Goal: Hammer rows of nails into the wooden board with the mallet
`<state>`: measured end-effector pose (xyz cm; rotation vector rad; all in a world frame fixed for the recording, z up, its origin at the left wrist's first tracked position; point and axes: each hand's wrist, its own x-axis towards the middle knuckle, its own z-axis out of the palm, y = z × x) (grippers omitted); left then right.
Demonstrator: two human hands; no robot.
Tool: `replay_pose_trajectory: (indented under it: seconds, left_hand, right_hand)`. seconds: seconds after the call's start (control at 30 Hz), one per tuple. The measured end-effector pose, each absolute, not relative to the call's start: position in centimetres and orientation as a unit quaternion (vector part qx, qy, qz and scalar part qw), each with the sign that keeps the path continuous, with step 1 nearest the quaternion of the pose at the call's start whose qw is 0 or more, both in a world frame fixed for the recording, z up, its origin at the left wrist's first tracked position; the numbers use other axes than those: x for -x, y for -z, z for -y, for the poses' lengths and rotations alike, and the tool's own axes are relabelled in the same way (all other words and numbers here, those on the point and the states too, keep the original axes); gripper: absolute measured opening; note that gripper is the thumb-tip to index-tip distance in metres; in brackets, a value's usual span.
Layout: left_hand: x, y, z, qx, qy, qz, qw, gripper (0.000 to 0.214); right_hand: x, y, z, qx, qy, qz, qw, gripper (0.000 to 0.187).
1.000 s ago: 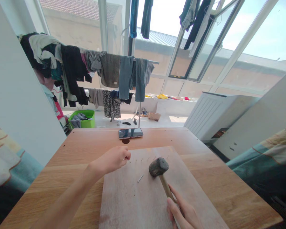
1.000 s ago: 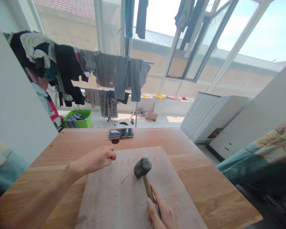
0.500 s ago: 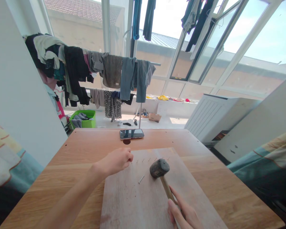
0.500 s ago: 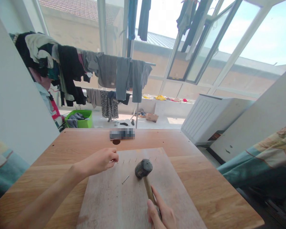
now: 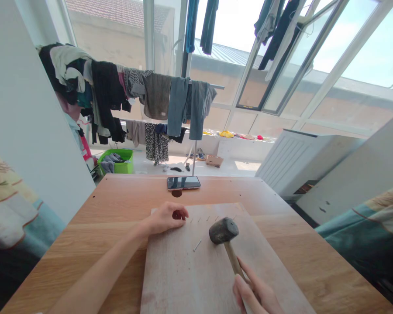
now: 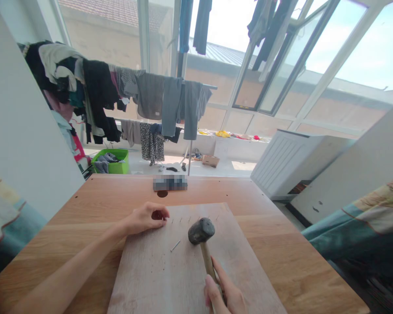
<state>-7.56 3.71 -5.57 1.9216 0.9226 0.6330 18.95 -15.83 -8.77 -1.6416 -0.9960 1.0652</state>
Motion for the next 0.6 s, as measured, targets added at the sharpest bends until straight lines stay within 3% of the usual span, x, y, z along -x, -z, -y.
replay_pose_trajectory:
  seconds: [0.4, 0.6]
  left_hand:
    - [7.3, 5.5, -3.6, -0.766, -0.269, -0.365, 0.456, 0.019]
    - [7.3, 5.1, -3.3, -0.779, -0.264, -0.369, 0.432, 0.012]
  right_hand:
    - [-14.0, 4.1, 12.4, 0.592, -0.443, 0.517, 0.431, 0.065]
    - [-12.1, 4.2, 11.8, 0.614, -0.413, 0.552, 0.385, 0.064]
